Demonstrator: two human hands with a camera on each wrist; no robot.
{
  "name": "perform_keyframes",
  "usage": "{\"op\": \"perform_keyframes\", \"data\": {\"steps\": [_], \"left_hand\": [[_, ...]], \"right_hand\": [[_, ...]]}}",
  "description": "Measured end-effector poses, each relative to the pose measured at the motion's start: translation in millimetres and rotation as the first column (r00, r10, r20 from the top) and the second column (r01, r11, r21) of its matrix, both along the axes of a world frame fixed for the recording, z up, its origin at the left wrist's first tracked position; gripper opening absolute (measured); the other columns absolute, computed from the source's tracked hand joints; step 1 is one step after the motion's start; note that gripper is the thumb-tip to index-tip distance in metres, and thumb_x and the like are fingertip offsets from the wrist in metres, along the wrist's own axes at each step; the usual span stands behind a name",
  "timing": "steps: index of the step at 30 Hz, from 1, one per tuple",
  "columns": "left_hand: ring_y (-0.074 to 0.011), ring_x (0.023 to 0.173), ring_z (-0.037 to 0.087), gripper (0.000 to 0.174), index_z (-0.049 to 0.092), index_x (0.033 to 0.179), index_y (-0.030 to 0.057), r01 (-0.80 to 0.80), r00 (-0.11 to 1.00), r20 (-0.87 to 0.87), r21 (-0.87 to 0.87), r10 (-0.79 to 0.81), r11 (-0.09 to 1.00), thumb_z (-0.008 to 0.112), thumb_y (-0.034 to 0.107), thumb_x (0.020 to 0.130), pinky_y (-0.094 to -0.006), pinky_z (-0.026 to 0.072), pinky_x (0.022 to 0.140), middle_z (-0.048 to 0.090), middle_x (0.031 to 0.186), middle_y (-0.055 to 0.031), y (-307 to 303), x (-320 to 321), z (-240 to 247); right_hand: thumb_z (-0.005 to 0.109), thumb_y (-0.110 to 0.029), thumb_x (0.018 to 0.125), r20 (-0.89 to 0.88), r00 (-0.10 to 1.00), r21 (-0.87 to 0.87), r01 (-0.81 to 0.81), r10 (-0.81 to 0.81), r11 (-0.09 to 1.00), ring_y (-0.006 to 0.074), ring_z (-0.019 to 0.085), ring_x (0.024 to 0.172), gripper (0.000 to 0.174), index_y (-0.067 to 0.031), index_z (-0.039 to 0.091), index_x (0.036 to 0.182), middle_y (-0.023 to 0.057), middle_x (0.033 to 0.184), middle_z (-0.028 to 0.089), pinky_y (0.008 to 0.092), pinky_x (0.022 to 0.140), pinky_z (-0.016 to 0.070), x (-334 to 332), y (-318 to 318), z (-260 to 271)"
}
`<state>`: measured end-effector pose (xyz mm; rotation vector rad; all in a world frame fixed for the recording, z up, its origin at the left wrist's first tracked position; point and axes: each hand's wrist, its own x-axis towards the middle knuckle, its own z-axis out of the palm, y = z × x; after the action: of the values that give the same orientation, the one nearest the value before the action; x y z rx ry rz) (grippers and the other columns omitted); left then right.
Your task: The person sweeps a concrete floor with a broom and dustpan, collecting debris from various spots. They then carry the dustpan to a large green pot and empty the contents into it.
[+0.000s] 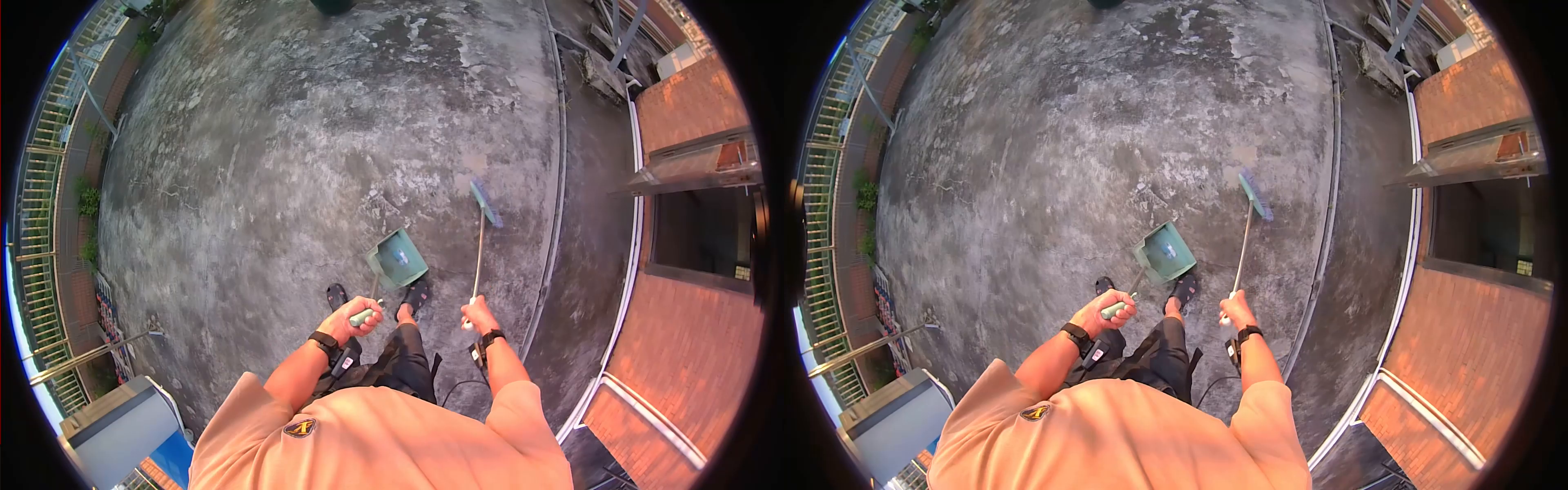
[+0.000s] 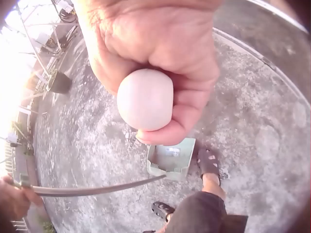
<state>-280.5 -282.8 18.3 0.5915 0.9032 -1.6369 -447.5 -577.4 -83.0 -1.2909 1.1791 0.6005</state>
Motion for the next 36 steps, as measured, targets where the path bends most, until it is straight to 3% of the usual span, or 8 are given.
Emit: {"op": "perform_keyframes", "data": {"steps": [6, 10, 15, 23, 29, 33, 35, 36], "left_hand": [[-0.007, 0.035, 0.04, 0.022, 0.043, 0.06, 0.0085, -0.021, 1.0, 0.013, 0.09, 0.02, 0.996, 0.046, 0.016, 0.08, -0.0173, 0.0305, 0.028, 0.044, 0.051, 0.0006, -9, 3, 12], [-0.006, 0.034, 0.037, 0.021, 0.043, 0.06, 0.0094, 0.021, 1.0, 0.015, 0.013, -0.021, 1.0, 0.048, 0.017, 0.079, -0.0166, 0.0281, 0.028, 0.042, 0.05, 0.0023, 4, 8, 0], [-0.0051, 0.035, 0.037, 0.02, 0.043, 0.06, 0.0109, 0.035, 0.999, 0.039, 0.0, -0.035, 0.999, 0.046, 0.016, 0.079, -0.0169, 0.0262, 0.029, 0.042, 0.051, 0.0039, 12, 19, 7], [-0.0097, 0.039, 0.043, 0.013, 0.043, 0.065, 0.0066, -0.058, 0.998, -0.008, 0.022, 0.058, 0.998, 0.05, 0.008, 0.076, -0.0201, 0.0327, 0.031, 0.047, 0.055, -0.0023, 2, 20, -10], [-0.0107, 0.04, 0.043, 0.011, 0.046, 0.066, 0.0058, -0.111, 0.994, -0.008, 0.05, 0.111, 0.993, 0.049, 0.008, 0.076, -0.0204, 0.0307, 0.032, 0.047, 0.055, -0.003, 3, 20, -4], [-0.0103, 0.041, 0.043, 0.01, 0.048, 0.068, 0.0036, -0.109, 0.994, -0.016, 0.016, 0.109, 0.994, 0.047, 0.009, 0.077, -0.02, 0.0314, 0.034, 0.047, 0.055, -0.0029, 4, 13, -14], [-0.0102, 0.041, 0.044, 0.009, 0.049, 0.07, 0.0035, -0.133, 0.991, -0.008, -0.069, 0.133, 0.989, 0.047, 0.008, 0.077, -0.0199, 0.0325, 0.035, 0.047, 0.056, -0.0026, 4, 8, -27], [-0.0096, 0.04, 0.044, 0.009, 0.047, 0.066, 0.0063, -0.114, 0.993, 0.006, -0.039, 0.114, 0.993, 0.05, 0.007, 0.074, -0.0206, 0.0314, 0.035, 0.047, 0.054, -0.0015, 4, 9, -22]], "right_hand": [[0.052, -0.007, 0.076, -0.185, 0.911, 0.331, -0.296, 0.369, 0.896, 0.0158, 0.051, 0.046, 0.034, 0.0001, 0.03, 0.101, 0.0086, 0.065, 0.049, 0.0309, 0.037, 0.0396, -107, 81, 55], [0.054, -0.007, 0.076, -0.059, 0.945, 0.418, -0.269, 0.322, 0.868, 0.0117, 0.047, 0.043, 0.016, -0.0049, 0.041, 0.085, 0.0032, 0.063, 0.047, 0.0289, 0.036, 0.0383, -118, 77, 95], [0.056, -0.008, 0.076, -0.045, 0.999, 0.241, 0.036, -0.026, 0.97, 0.008, 0.042, 0.041, 0.015, -0.0073, 0.042, 0.081, 0.0, 0.061, 0.043, 0.0259, 0.034, 0.0393, -94, 59, 139], [0.063, -0.015, 0.074, -0.17, 0.979, -0.12, -0.131, 0.11, 0.984, 0.0106, 0.046, 0.047, 0.031, -0.0048, 0.039, 0.089, 0.0042, 0.067, 0.046, 0.0262, 0.038, 0.0429, -15, -5, 102], [0.058, -0.002, 0.074, -0.24, 0.964, 0.077, -0.096, 0.111, 0.992, 0.0149, 0.05, 0.045, 0.017, 0.0012, 0.042, 0.082, 0.0072, 0.061, 0.049, 0.0309, 0.037, 0.0459, -20, 67, 21], [0.056, -0.001, 0.073, -0.249, 0.957, 0.215, -0.099, 0.153, 0.972, 0.0141, 0.049, 0.044, 0.009, 0.0016, 0.048, 0.072, 0.0066, 0.055, 0.05, 0.0302, 0.038, 0.0415, -50, 144, 61], [0.057, -0.002, 0.075, -0.144, 0.908, 0.324, -0.333, 0.394, 0.886, 0.0146, 0.048, 0.045, 0.026, -0.003, 0.036, 0.09, 0.006, 0.061, 0.045, 0.0324, 0.036, 0.0432, -81, 144, 60], [0.058, -0.003, 0.075, -0.171, 0.93, 0.344, -0.253, 0.325, 0.904, 0.0131, 0.047, 0.044, 0.024, -0.0044, 0.037, 0.088, 0.0043, 0.06, 0.044, 0.031, 0.035, 0.0419, -80, 139, 77]]}}
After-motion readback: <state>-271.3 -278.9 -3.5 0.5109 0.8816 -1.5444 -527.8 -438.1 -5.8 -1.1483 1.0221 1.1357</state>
